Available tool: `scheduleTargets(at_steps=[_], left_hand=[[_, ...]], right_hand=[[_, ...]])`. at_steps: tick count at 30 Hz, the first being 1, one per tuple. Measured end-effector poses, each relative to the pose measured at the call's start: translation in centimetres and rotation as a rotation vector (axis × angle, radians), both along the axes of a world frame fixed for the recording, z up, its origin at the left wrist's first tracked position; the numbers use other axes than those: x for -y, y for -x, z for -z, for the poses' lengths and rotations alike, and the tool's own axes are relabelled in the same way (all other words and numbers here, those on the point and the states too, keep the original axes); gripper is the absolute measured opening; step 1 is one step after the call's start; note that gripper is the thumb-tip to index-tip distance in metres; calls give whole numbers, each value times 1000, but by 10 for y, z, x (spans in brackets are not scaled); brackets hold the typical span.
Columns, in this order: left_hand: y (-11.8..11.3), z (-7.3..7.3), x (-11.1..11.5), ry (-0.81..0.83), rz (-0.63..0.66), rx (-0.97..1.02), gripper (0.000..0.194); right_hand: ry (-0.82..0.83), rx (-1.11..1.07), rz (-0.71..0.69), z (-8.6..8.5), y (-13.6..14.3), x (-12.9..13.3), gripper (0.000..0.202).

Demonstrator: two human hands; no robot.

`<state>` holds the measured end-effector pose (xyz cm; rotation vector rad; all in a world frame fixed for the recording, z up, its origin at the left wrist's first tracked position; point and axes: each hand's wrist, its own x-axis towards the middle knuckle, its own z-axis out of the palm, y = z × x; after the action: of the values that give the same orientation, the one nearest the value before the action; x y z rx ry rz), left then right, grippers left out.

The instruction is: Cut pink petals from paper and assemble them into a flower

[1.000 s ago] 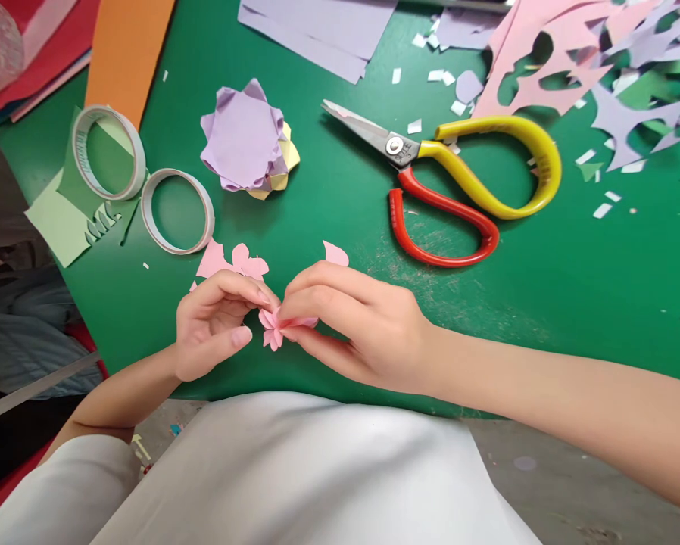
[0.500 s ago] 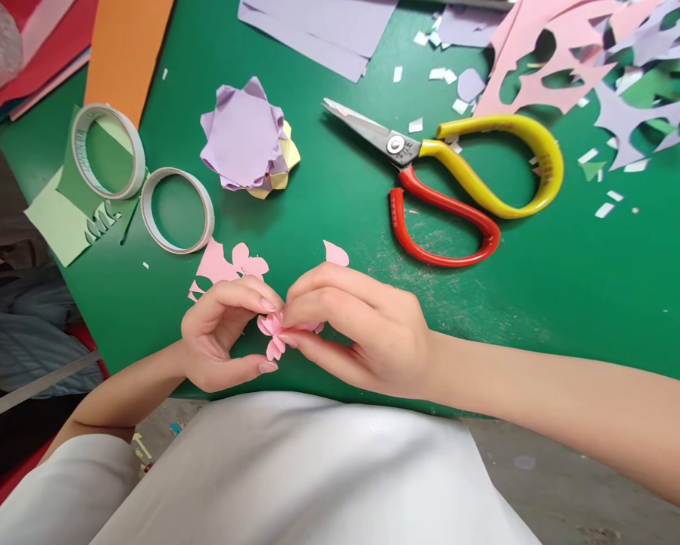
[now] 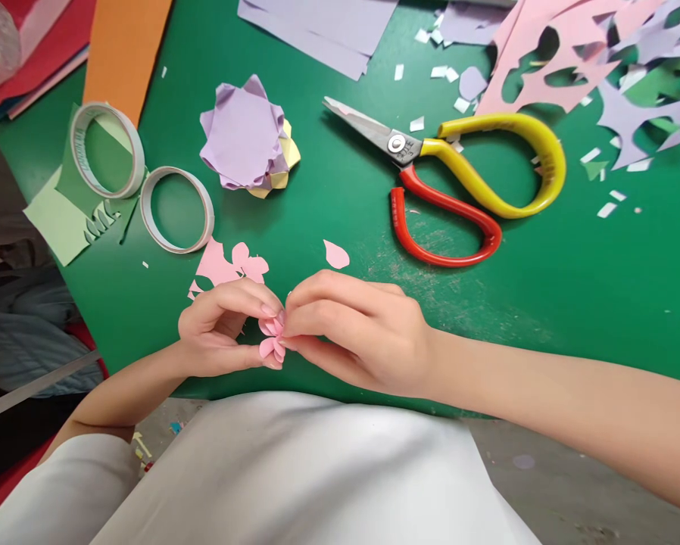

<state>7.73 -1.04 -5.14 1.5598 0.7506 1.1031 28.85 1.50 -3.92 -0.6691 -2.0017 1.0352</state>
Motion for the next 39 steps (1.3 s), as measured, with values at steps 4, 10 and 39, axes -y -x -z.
scheduleTargets(at_steps=[4, 10, 39], left_hand=[[1, 1, 1, -20, 3, -3, 35], [1, 3, 3, 1, -40, -32, 49], [5, -6, -5, -11, 56, -92, 17]], right_hand=[[30, 1, -16, 0, -1, -1, 12], [76, -52, -47, -3, -4, -5, 13], [90, -81, -95, 3, 1, 3, 13]])
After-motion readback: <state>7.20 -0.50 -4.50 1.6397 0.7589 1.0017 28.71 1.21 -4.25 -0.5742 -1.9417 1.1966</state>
